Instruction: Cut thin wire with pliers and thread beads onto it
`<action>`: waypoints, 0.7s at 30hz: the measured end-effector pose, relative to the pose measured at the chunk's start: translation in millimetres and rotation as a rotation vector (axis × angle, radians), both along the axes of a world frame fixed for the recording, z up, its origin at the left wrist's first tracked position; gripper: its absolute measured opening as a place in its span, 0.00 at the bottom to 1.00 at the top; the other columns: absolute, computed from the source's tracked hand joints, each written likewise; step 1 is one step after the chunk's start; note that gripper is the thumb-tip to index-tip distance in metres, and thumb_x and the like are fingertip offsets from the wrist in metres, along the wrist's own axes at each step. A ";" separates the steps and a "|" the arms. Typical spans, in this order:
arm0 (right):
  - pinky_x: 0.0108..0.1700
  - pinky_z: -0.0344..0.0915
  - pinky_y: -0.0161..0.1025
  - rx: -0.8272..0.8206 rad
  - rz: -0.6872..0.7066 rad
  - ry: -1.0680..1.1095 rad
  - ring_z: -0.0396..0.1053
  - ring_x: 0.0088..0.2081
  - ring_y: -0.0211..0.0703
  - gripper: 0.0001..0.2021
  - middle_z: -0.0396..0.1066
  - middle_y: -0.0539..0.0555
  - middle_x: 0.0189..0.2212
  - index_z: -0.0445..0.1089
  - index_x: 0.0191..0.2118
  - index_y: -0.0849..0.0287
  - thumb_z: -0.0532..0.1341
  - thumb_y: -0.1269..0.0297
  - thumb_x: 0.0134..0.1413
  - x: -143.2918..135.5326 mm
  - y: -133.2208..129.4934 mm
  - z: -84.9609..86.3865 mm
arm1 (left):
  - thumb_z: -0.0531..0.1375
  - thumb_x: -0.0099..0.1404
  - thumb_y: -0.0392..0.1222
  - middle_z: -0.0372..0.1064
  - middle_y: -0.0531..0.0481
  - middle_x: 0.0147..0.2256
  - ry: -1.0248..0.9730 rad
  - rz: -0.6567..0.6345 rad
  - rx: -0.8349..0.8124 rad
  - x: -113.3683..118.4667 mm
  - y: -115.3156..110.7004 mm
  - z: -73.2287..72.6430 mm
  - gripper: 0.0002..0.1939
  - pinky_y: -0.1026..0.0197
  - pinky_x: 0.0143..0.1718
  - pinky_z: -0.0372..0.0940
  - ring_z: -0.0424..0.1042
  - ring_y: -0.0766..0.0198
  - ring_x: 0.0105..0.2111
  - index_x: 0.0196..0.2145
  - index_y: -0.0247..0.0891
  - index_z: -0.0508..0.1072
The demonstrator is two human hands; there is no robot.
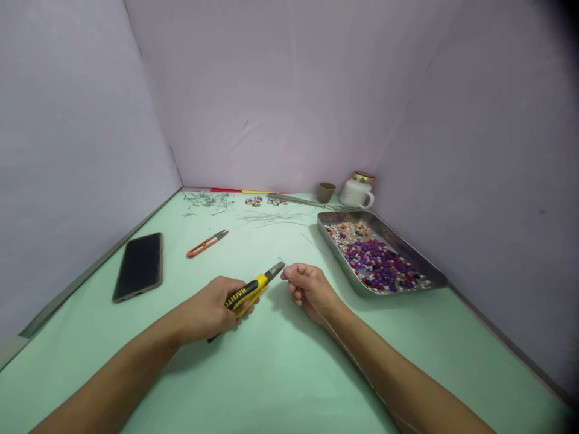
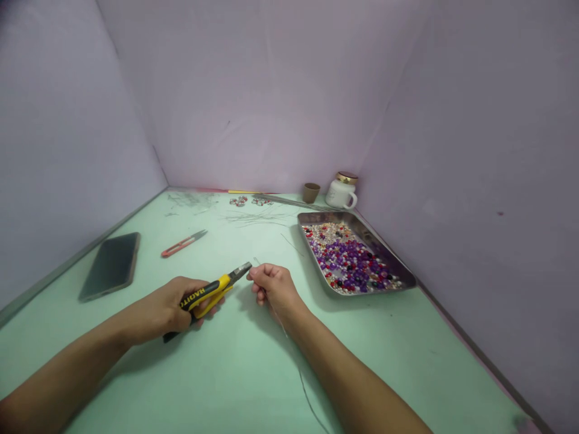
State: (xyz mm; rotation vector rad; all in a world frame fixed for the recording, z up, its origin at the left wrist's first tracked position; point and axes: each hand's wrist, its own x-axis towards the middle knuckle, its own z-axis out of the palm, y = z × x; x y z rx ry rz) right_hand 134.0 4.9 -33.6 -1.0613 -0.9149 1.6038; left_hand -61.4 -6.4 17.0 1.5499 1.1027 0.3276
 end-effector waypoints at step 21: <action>0.13 0.46 0.26 0.037 -0.044 -0.010 0.50 0.11 0.25 0.12 0.59 0.43 0.11 0.64 0.22 0.63 0.64 0.59 0.38 -1.9 -2.2 0.0 | 0.50 0.36 0.27 0.50 0.58 0.21 -0.075 -0.008 -0.032 -8.9 1.7 1.1 0.12 0.66 0.21 0.45 0.47 0.71 0.22 0.22 0.38 0.55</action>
